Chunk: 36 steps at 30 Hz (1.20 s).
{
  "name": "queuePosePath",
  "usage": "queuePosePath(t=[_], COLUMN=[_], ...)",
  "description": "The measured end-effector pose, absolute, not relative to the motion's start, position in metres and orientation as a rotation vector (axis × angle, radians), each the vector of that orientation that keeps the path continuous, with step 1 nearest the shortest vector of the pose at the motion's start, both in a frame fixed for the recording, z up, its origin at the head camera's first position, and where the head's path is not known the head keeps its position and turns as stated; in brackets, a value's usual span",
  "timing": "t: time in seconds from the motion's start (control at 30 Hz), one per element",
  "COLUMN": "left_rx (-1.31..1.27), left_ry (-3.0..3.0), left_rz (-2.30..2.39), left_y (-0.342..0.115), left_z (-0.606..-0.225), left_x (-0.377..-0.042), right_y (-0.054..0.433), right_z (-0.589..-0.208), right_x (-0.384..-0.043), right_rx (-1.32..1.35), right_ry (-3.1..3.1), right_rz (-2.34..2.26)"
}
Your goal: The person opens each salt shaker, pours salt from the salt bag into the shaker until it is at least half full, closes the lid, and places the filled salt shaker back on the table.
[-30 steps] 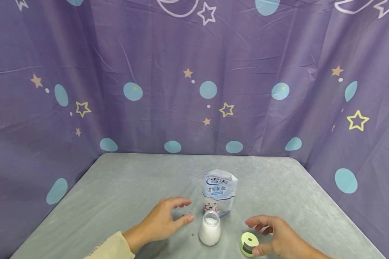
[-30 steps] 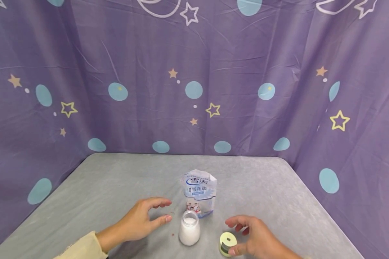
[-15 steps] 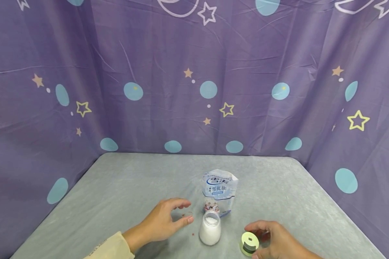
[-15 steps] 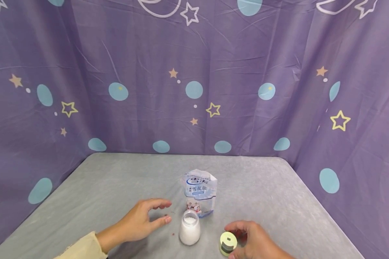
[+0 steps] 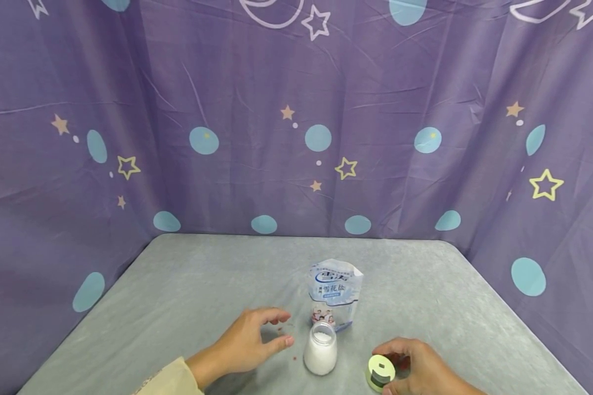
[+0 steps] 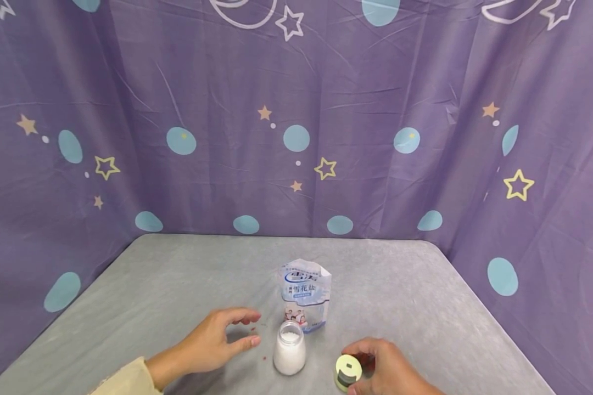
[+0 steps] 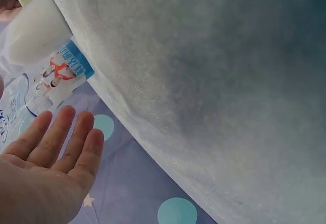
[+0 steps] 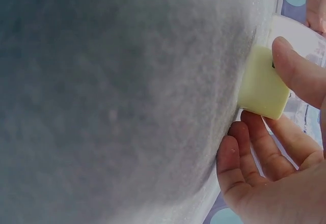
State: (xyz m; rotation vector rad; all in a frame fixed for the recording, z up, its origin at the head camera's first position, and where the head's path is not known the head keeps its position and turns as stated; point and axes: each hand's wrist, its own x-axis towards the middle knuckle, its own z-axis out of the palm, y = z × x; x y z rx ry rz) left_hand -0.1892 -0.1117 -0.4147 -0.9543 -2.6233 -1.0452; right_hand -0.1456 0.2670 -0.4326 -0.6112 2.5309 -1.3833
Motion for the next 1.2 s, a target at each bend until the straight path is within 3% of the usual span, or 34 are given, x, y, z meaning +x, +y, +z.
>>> queuePosePath(t=[0.27,0.73,1.2], left_rx=[-0.974,-0.979,-0.973], left_ry=[-2.651,-2.725,-2.717], left_rz=[-1.117,-1.23,-1.255], left_y=[-0.112,-0.104,-0.093], left_z=[-0.417,-0.42,-0.424], left_x=[-0.187,-0.184,-0.176], right_y=[0.267,0.259,0.25], right_z=[-0.431,-0.423,-0.423], right_x=[-0.145,-0.144,-0.145], right_rx=[-0.72,-0.656,-0.958], right_ry=[2.611,2.602,2.685], right_rz=[-1.364,-1.417,-1.526])
